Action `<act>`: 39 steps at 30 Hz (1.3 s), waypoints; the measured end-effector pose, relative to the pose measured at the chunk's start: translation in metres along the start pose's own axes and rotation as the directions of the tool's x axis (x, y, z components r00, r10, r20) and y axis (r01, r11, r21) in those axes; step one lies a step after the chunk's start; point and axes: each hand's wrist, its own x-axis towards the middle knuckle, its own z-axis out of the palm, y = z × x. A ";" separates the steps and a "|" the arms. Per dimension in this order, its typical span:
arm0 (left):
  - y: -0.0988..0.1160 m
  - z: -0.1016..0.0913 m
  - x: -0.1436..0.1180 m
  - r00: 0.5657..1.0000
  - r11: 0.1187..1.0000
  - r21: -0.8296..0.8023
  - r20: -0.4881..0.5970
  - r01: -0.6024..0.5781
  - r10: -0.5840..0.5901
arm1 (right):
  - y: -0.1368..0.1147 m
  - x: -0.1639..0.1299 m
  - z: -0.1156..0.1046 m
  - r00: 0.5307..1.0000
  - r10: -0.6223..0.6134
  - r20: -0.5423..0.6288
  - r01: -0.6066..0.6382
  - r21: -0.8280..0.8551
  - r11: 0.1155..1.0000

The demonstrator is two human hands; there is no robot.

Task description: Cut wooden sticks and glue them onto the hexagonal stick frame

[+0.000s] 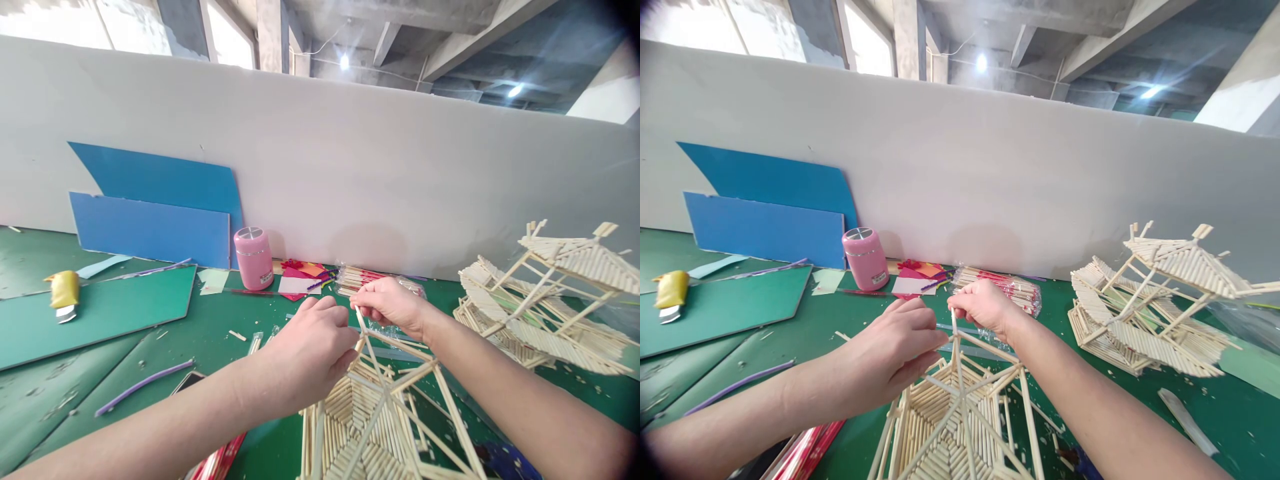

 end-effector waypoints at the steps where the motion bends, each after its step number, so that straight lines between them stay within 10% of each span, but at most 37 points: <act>1: 0.000 0.000 0.000 1.000 1.000 0.000 -0.002 -0.002 0.002 | 0.000 0.000 0.000 1.000 0.000 -0.001 0.000 0.001 1.000; 39: 0.014 -0.008 0.001 0.999 0.998 0.062 0.020 0.029 -0.031 | 0.011 -0.010 -0.015 0.952 -0.303 0.050 0.307 -0.137 0.942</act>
